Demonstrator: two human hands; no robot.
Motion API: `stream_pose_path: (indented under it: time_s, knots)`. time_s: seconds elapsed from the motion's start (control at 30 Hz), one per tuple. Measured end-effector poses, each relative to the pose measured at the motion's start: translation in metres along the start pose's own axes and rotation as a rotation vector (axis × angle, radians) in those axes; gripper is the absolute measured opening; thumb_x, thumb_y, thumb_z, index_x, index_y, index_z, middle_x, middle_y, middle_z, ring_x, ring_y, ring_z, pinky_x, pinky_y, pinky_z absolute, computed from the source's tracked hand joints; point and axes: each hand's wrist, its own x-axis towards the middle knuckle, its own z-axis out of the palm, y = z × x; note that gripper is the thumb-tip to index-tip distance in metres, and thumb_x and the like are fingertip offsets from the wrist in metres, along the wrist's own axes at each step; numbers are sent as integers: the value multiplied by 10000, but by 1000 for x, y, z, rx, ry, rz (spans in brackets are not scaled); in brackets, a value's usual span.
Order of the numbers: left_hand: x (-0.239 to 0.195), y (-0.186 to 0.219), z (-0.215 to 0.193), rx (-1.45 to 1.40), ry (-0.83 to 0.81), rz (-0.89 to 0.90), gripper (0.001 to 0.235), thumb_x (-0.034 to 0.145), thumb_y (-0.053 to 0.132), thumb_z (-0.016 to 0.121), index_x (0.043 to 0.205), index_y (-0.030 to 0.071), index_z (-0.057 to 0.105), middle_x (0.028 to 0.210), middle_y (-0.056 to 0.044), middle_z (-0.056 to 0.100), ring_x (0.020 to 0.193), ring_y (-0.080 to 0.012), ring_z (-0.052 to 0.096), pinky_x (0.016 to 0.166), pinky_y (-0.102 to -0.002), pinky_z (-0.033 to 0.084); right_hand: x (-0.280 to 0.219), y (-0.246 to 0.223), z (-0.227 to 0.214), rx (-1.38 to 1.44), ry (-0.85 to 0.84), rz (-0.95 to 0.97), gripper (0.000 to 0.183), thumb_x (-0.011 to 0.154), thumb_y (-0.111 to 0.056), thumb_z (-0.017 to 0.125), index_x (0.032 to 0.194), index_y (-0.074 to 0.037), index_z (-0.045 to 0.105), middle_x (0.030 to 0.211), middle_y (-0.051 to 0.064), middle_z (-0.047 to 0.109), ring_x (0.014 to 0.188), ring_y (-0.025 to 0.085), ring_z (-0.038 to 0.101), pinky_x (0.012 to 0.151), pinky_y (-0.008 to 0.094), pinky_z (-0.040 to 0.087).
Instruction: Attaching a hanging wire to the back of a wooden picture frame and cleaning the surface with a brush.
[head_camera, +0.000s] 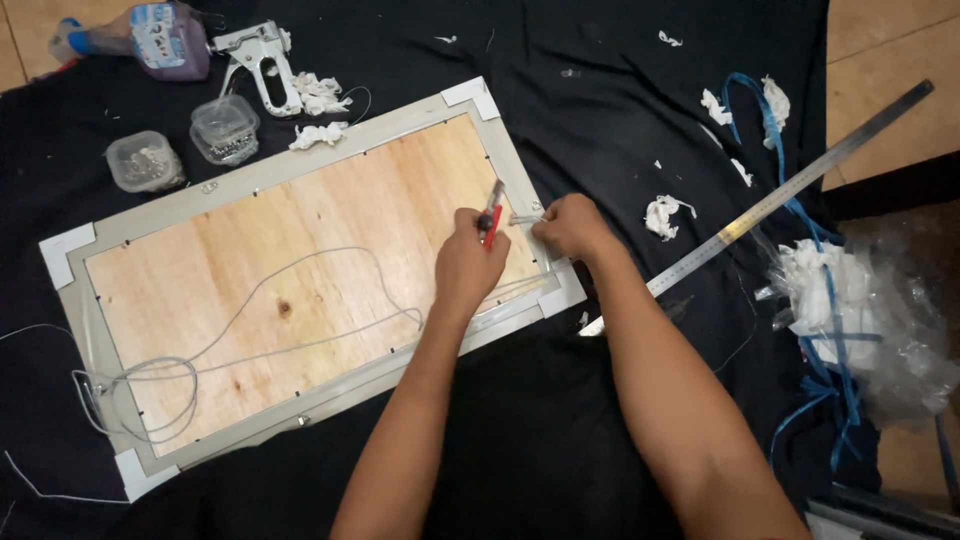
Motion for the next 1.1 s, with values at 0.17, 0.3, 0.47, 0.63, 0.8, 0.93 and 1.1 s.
stream_pose_path:
  time_s: [0.17,0.3,0.47,0.63,0.8,0.93,1.1]
  knots:
    - [1,-22,2,335,-6,197,351,899,296,659,1211,141,623,1096,-122,592,1034,-429,677,851,-536,576,0,3,1,31,5,-8,359,757,-342,817,907,-17,790,896,202,759,939,375,736,776,462,589]
    - [10,-29,12,481,31,269,483,916,294,714,1373,151,650,1145,-115,591,1082,-354,646,871,-483,590,11,14,6,89,27,-25,295,747,-310,828,863,-40,800,861,191,755,895,361,736,735,449,586]
    - [18,-22,11,509,-3,289,549,904,289,728,1405,120,580,1123,-122,618,1082,-353,636,859,-493,588,23,31,14,143,44,21,275,725,-309,833,883,-88,789,849,121,742,879,289,727,732,409,585]
    - [29,-34,17,587,89,321,417,908,274,720,1294,141,635,1079,-92,592,1050,-330,610,796,-451,581,21,33,17,241,30,13,219,750,-237,796,880,-60,787,794,122,705,758,229,676,652,355,553]
    - [30,-34,20,550,121,330,332,908,307,714,1205,165,670,1048,-78,589,1037,-314,591,771,-436,567,15,33,12,387,14,23,237,782,-225,795,911,-29,759,792,108,670,735,186,614,622,317,514]
    - [32,-34,20,555,103,336,311,879,333,728,1152,187,695,1032,-60,586,1025,-295,589,761,-426,566,8,29,8,422,19,33,232,787,-209,790,908,-15,751,769,102,654,705,167,593,598,291,493]
    - [43,-35,28,575,176,424,334,885,290,740,1202,197,699,1020,-64,589,1023,-297,582,759,-431,562,14,34,11,426,-6,20,214,793,-193,822,899,-19,756,760,91,645,703,153,577,603,268,494]
